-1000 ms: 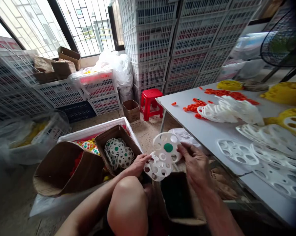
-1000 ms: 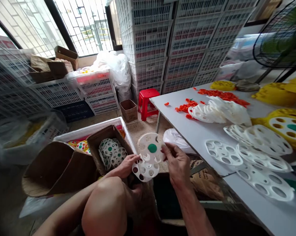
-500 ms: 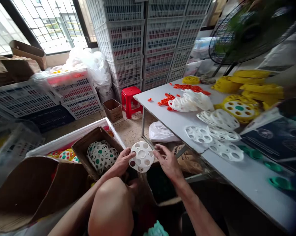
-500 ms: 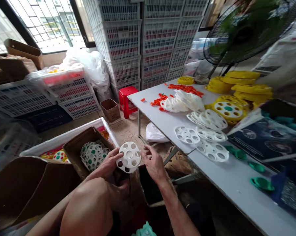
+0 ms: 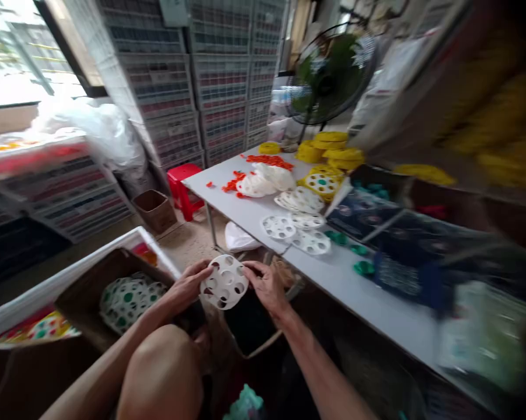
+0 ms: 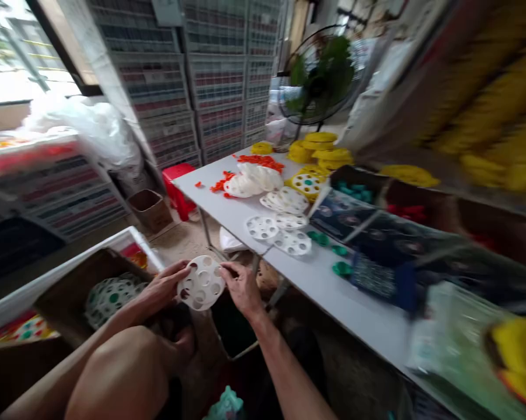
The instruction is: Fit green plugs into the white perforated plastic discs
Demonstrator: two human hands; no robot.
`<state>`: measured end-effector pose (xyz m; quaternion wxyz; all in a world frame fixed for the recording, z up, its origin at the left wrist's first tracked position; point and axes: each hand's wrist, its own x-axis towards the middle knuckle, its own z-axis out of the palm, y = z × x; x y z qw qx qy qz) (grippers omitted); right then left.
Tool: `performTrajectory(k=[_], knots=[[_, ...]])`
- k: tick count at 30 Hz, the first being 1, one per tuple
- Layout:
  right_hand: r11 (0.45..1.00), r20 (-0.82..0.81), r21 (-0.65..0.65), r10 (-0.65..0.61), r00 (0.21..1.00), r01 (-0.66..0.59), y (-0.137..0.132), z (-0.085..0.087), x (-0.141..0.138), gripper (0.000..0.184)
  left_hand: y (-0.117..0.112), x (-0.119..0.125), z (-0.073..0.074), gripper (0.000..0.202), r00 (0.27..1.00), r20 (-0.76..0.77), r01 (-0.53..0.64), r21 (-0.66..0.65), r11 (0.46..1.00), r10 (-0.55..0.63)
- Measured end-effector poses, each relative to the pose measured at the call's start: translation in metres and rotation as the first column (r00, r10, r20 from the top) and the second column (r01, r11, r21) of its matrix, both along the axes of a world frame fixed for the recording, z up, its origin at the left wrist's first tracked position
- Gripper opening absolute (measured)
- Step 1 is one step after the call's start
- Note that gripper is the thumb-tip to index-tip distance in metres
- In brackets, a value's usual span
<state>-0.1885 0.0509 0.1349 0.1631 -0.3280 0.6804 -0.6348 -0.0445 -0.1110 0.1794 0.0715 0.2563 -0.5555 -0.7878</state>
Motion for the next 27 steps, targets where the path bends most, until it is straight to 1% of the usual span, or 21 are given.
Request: performTrajectory(k=[2, 3, 4, 5, 6, 7, 8, 9, 10, 11, 13, 15, 17, 22, 24, 27], knots=[[0.999, -0.119, 0.012, -0.035, 0.992, 0.036, 0.02, 0.011, -0.012, 0.029, 0.002, -0.01, 0.01, 0.038, 0.998, 0.038, 0.049, -0.047, 0.998, -0.047], [0.996, -0.194, 0.038, -0.071, 0.978, 0.08, 0.033, 0.016, -0.021, 0.03, 0.001, -0.016, 0.015, 0.038, 0.996, 0.047, 0.079, -0.06, 0.995, -0.076], [0.985, -0.278, 0.076, -0.125, 0.952, 0.152, 0.05, 0.021, -0.032, 0.03, 0.0, -0.021, 0.02, 0.039, 0.994, 0.047, 0.1, -0.073, 0.992, -0.097], [0.96, -0.375, 0.124, -0.19, 0.907, 0.252, 0.068, 0.027, -0.044, 0.03, -0.002, -0.027, 0.025, 0.039, 0.991, 0.049, 0.129, -0.086, 0.988, -0.125], [0.914, -0.478, 0.175, -0.246, 0.843, 0.366, 0.088, 0.032, -0.058, 0.03, -0.003, -0.033, 0.03, 0.039, 0.987, 0.054, 0.159, -0.107, 0.981, -0.154], [0.847, -0.584, 0.232, -0.272, 0.765, 0.478, 0.109, 0.038, -0.072, 0.03, -0.004, -0.039, 0.036, 0.038, 0.98, 0.061, 0.195, -0.134, 0.972, -0.188], [0.769, -0.688, 0.288, -0.249, 0.682, 0.571, 0.128, 0.042, -0.085, 0.031, -0.005, -0.045, 0.041, 0.037, 0.971, 0.067, 0.237, -0.165, 0.957, -0.229], [0.695, -0.77, 0.339, -0.182, 0.612, 0.634, 0.145, 0.046, -0.099, 0.032, -0.004, -0.051, 0.046, 0.037, 0.96, 0.069, 0.279, -0.199, 0.939, -0.271], [0.632, -0.824, 0.382, -0.096, 0.558, 0.674, 0.16, 0.049, -0.11, 0.033, -0.003, -0.057, 0.051, 0.036, 0.948, 0.066, 0.319, -0.232, 0.919, -0.313], [0.581, -0.853, 0.422, -0.006, 0.522, 0.697, 0.171, 0.051, -0.12, 0.032, -0.001, -0.064, 0.056, 0.036, 0.934, 0.057, 0.354, -0.261, 0.898, -0.352], [0.503, -0.859, 0.491, 0.144, 0.492, 0.711, 0.183, 0.053, -0.135, 0.027, 0.006, -0.077, 0.063, 0.036, 0.912, 0.034, 0.399, -0.302, 0.866, -0.408], [0.454, -0.842, 0.536, 0.233, 0.486, 0.712, 0.186, 0.052, -0.143, 0.022, 0.014, -0.088, 0.068, 0.038, 0.894, 0.03, 0.432, -0.32, 0.843, -0.446], [0.433, -0.832, 0.555, 0.279, 0.479, 0.71, 0.185, 0.05, -0.147, 0.019, 0.023, -0.098, 0.073, 0.04, 0.882, 0.044, 0.457, -0.326, 0.828, -0.469], [0.434, -0.831, 0.555, 0.321, 0.454, 0.71, 0.185, 0.049, -0.151, 0.016, 0.039, -0.11, 0.079, 0.042, 0.869, 0.063, 0.482, -0.336, 0.809, -0.491], [0.45, -0.839, 0.543, 0.322, 0.438, 0.709, 0.185, 0.05, -0.152, 0.014, 0.042, -0.111, 0.078, 0.042, 0.862, 0.067, 0.496, -0.323, 0.806, -0.503], [0.513, -0.868, 0.495, 0.266, 0.419, 0.701, 0.187, 0.051, -0.153, 0.015, 0.044, -0.111, 0.073, 0.041, 0.86, 0.054, 0.5, -0.287, 0.817, -0.508]])
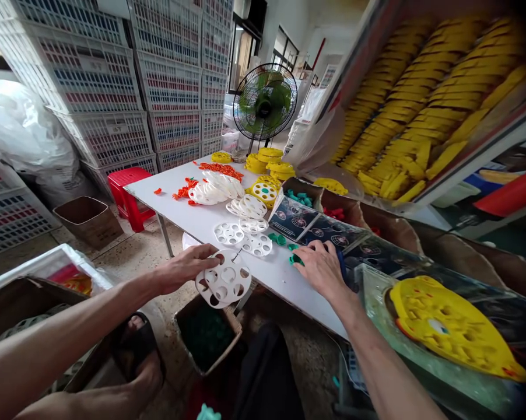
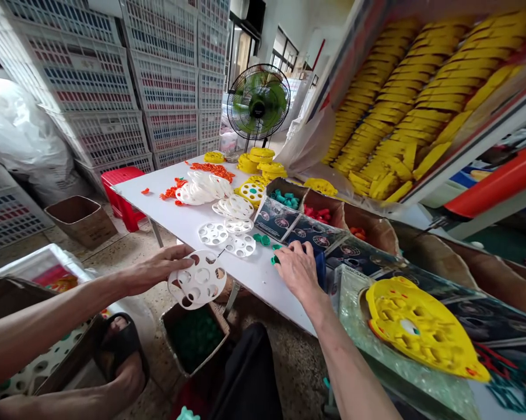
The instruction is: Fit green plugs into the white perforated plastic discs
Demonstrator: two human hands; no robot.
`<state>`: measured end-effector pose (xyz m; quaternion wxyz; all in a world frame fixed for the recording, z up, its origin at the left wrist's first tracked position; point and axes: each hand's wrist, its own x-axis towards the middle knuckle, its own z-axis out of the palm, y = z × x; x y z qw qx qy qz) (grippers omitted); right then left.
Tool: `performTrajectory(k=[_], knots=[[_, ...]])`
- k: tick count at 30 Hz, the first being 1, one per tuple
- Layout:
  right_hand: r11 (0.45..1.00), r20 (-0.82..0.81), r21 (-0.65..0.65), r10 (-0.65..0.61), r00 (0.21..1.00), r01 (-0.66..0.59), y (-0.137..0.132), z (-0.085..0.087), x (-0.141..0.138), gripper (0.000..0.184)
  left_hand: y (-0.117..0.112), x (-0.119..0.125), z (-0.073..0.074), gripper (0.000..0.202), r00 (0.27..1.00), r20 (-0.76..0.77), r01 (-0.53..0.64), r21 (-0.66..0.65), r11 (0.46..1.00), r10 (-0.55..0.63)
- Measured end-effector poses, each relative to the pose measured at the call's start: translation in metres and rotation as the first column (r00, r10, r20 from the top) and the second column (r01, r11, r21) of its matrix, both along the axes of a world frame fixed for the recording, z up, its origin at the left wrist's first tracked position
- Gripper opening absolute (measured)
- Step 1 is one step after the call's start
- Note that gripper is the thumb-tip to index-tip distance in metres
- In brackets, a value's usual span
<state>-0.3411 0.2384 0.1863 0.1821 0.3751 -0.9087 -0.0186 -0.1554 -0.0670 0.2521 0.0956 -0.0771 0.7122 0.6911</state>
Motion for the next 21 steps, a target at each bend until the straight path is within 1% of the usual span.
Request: performTrajectory(k=[2, 4, 5, 6, 7, 8, 9, 10, 11, 12, 13, 14, 15, 17, 19, 21], knots=[[0.996, 0.017, -0.09, 0.018, 1.0, -0.016, 0.001, 0.0, -0.001, 0.018, 0.001, 0.001, -0.005, 0.042, 1.0, 0.011, -0.004, 0.03, 1.0, 0.004], [0.977, 0.079, -0.213, 0.039, 0.996, -0.021, 0.001, 0.0, -0.001, 0.021, 0.002, 0.002, -0.009, 0.043, 1.0, 0.026, -0.016, 0.047, 0.999, 0.014], [0.954, 0.139, -0.299, 0.064, 0.988, -0.019, -0.001, 0.0, 0.0, 0.023, 0.003, 0.002, -0.011, 0.043, 0.999, 0.031, -0.02, 0.051, 0.998, 0.019], [0.914, 0.225, -0.405, 0.107, 0.969, -0.007, -0.003, 0.0, 0.002, 0.025, 0.003, 0.003, -0.012, 0.043, 0.999, 0.034, -0.026, 0.054, 0.998, 0.024], [0.854, 0.333, -0.519, 0.175, 0.927, 0.026, -0.006, 0.0, 0.007, 0.028, 0.003, 0.003, -0.013, 0.043, 0.999, 0.036, -0.032, 0.056, 0.998, 0.03], [0.774, 0.44, -0.628, 0.269, 0.857, 0.08, -0.01, 0.001, 0.012, 0.031, 0.004, 0.003, -0.013, 0.043, 0.999, 0.036, -0.036, 0.058, 0.998, 0.034], [0.68, 0.526, -0.716, 0.379, 0.761, 0.156, -0.015, 0.001, 0.02, 0.034, 0.004, 0.004, -0.013, 0.044, 0.999, 0.034, -0.041, 0.06, 0.997, 0.039], [0.582, 0.576, -0.775, 0.491, 0.654, 0.245, -0.02, 0.002, 0.028, 0.037, 0.004, 0.004, -0.013, 0.044, 0.999, 0.031, -0.044, 0.063, 0.997, 0.042], [0.489, 0.589, -0.805, 0.592, 0.55, 0.336, -0.026, 0.003, 0.037, 0.037, 0.004, 0.004, -0.013, 0.045, 0.999, 0.026, -0.047, 0.066, 0.997, 0.045], [0.407, 0.574, -0.813, 0.675, 0.463, 0.416, -0.032, 0.003, 0.046, 0.037, 0.004, 0.004, -0.013, 0.046, 0.998, 0.021, -0.052, 0.069, 0.996, 0.051], [0.338, 0.544, -0.809, 0.74, 0.395, 0.481, -0.038, 0.004, 0.055, 0.035, 0.004, 0.005, -0.013, 0.046, 0.998, 0.014, -0.059, 0.072, 0.996, 0.058], [0.286, 0.512, -0.796, 0.789, 0.341, 0.534, -0.043, 0.005, 0.063, 0.034, 0.003, 0.005, -0.013, 0.047, 0.998, 0.007, -0.069, 0.074, 0.995, 0.068], [0.254, 0.487, -0.779, 0.821, 0.297, 0.573, -0.049, 0.005, 0.07, 0.033, 0.003, 0.005, -0.014, 0.047, 0.997, 0.001, -0.077, 0.076, 0.994, 0.077], [0.225, 0.462, -0.75, 0.851, 0.25, 0.622, -0.058, 0.005, 0.079, 0.034, 0.002, 0.005, -0.016, 0.047, 0.996, -0.005, -0.086, 0.077, 0.993, 0.087], [0.207, 0.458, -0.736, 0.854, 0.249, 0.645, -0.065, 0.006, 0.085, 0.034, 0.001, 0.005, -0.018, 0.047, 0.997, -0.006, -0.082, 0.078, 0.994, 0.083], [0.201, 0.464, -0.734, 0.846, 0.263, 0.648, -0.069, 0.007, 0.088, 0.031, 0.001, 0.005, -0.019, 0.047, 0.997, -0.005, -0.079, 0.079, 0.994, 0.079]])
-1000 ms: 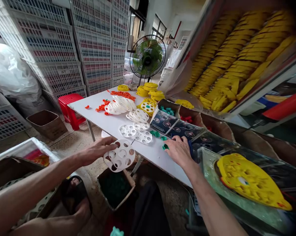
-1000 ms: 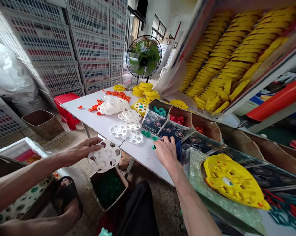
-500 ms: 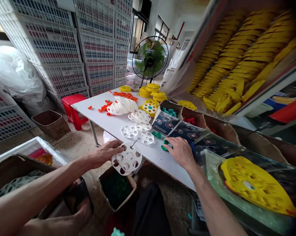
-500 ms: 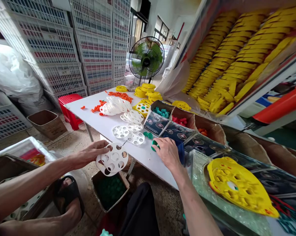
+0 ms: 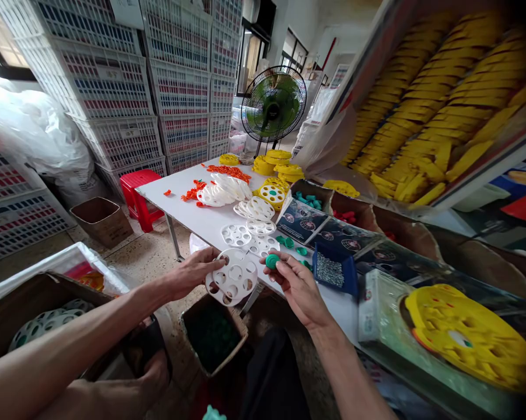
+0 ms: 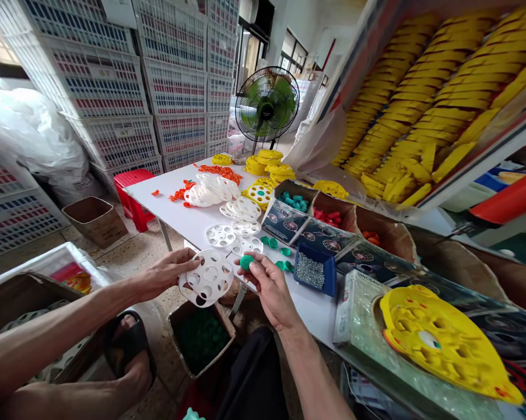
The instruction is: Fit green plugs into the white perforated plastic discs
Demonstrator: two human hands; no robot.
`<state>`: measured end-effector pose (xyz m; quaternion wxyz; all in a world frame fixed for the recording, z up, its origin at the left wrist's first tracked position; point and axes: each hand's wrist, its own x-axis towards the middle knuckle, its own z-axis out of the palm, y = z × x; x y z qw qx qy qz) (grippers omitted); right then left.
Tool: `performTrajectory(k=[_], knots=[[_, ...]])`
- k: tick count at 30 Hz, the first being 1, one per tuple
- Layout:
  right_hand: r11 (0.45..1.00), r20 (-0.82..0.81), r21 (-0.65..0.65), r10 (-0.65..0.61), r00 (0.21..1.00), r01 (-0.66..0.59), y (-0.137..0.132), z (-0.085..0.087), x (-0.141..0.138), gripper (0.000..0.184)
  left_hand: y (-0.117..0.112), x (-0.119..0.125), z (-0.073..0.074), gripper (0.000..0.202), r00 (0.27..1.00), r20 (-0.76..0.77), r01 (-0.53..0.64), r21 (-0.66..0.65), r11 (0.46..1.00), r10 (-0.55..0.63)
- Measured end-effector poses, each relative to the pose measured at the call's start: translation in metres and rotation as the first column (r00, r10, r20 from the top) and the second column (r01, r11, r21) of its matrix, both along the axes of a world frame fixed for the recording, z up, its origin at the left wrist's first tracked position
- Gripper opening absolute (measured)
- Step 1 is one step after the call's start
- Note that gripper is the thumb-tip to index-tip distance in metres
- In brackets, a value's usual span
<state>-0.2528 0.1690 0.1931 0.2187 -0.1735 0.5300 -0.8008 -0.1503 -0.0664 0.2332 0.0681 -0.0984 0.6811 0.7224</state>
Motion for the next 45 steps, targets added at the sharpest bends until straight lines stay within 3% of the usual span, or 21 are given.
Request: performTrajectory(k=[4, 11, 21, 29, 34, 45], knots=[[0.998, -0.013, 0.053, -0.021, 1.0, 0.022, -0.003, 0.003, 0.005, 0.027, 0.001, 0.0, -0.001, 0.046, 1.0, 0.003, -0.002, 0.008, 1.0, 0.002], [0.989, -0.031, 0.148, 0.0, 1.0, 0.005, -0.002, 0.0, 0.005, 0.041, 0.001, -0.001, -0.002, 0.045, 1.0, -0.002, -0.003, 0.012, 1.0, 0.003], [0.962, -0.213, 0.268, 0.013, 0.977, 0.046, 0.0, -0.002, 0.005, 0.041, 0.0, -0.001, -0.004, 0.046, 1.0, -0.004, 0.003, 0.024, 1.0, -0.003], [0.969, -0.171, 0.246, 0.032, 0.985, 0.011, -0.004, 0.0, 0.013, 0.04, 0.004, 0.0, 0.002, 0.043, 0.999, -0.011, -0.033, 0.042, 0.999, 0.033], [0.95, -0.224, 0.313, 0.082, 0.971, -0.008, -0.005, 0.0, 0.014, 0.038, 0.004, 0.0, 0.001, 0.042, 0.999, -0.016, -0.04, 0.064, 0.997, 0.041], [0.959, -0.213, 0.282, 0.068, 0.975, -0.005, -0.009, -0.001, 0.017, 0.031, 0.002, -0.001, -0.004, 0.041, 0.998, -0.034, -0.045, 0.047, 0.998, 0.046]])
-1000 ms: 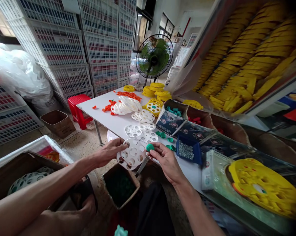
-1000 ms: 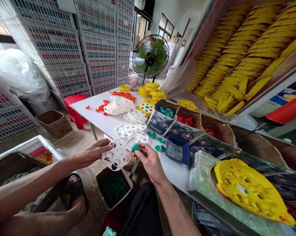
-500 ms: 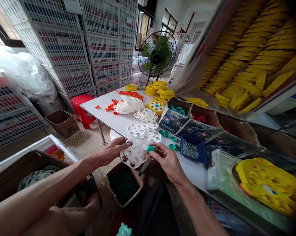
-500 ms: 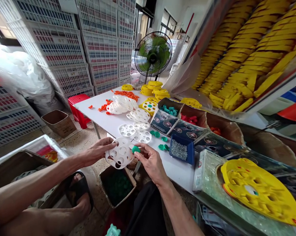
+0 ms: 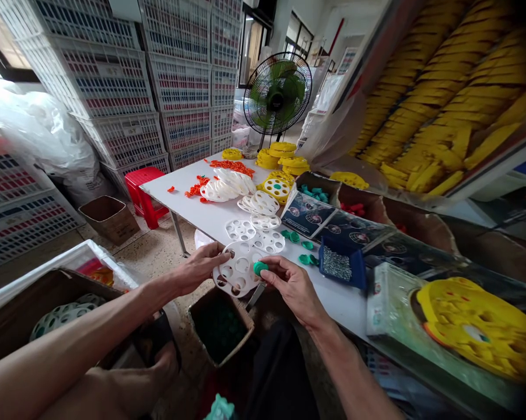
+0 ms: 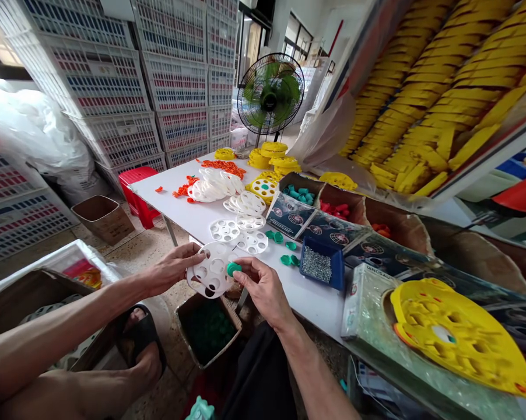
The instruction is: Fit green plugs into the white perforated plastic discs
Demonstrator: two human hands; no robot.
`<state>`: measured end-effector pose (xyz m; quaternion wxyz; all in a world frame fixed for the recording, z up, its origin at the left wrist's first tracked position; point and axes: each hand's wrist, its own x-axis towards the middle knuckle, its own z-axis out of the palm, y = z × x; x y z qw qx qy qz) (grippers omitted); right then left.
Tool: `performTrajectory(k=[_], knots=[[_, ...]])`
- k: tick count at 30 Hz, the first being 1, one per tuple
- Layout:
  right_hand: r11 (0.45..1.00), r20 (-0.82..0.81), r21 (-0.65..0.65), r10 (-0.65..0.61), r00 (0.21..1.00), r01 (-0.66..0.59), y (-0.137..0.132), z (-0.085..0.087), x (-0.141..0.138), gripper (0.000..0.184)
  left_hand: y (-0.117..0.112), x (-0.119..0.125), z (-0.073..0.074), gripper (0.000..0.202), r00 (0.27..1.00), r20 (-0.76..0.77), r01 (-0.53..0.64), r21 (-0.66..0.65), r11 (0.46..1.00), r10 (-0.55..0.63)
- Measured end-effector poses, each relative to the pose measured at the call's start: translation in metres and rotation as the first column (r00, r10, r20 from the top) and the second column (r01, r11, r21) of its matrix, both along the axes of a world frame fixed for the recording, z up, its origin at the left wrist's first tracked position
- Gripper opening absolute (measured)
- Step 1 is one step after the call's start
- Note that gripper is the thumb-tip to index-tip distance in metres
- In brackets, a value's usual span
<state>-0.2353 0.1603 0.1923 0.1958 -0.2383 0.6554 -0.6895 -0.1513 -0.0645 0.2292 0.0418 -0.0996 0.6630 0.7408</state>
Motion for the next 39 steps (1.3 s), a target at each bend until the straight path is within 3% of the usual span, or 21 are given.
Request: performTrajectory(k=[5, 9, 15, 20, 29, 39], knots=[[1.0, -0.005, 0.024, 0.004, 1.0, -0.004, -0.001, 0.004, 0.005, 0.036, 0.0, 0.0, 0.0, 0.041, 1.0, -0.01, 0.004, -0.013, 1.0, -0.004], [0.999, 0.007, -0.011, -0.051, 0.999, 0.051, -0.003, 0.006, 0.007, 0.027, 0.001, 0.001, 0.0, 0.041, 1.0, -0.012, 0.0, -0.026, 1.0, 0.0], [0.995, -0.071, 0.034, -0.091, 0.993, 0.094, -0.003, 0.006, 0.006, 0.038, 0.002, 0.001, 0.0, 0.043, 1.0, -0.02, -0.004, -0.04, 0.999, 0.003], [0.981, 0.133, -0.123, -0.132, 0.982, 0.149, -0.013, 0.005, 0.012, 0.037, 0.003, -0.001, -0.003, 0.046, 0.999, -0.034, -0.043, -0.076, 0.996, 0.041], [0.961, 0.249, -0.17, -0.173, 0.953, 0.219, -0.038, -0.006, 0.02, 0.042, 0.009, -0.003, -0.006, 0.039, 0.985, -0.138, -0.137, -0.253, 0.958, 0.105], [0.948, 0.216, -0.107, -0.271, 0.938, 0.299, -0.043, -0.004, 0.028, 0.041, 0.012, -0.001, -0.007, 0.027, 0.978, -0.19, -0.154, -0.414, 0.897, 0.08]])
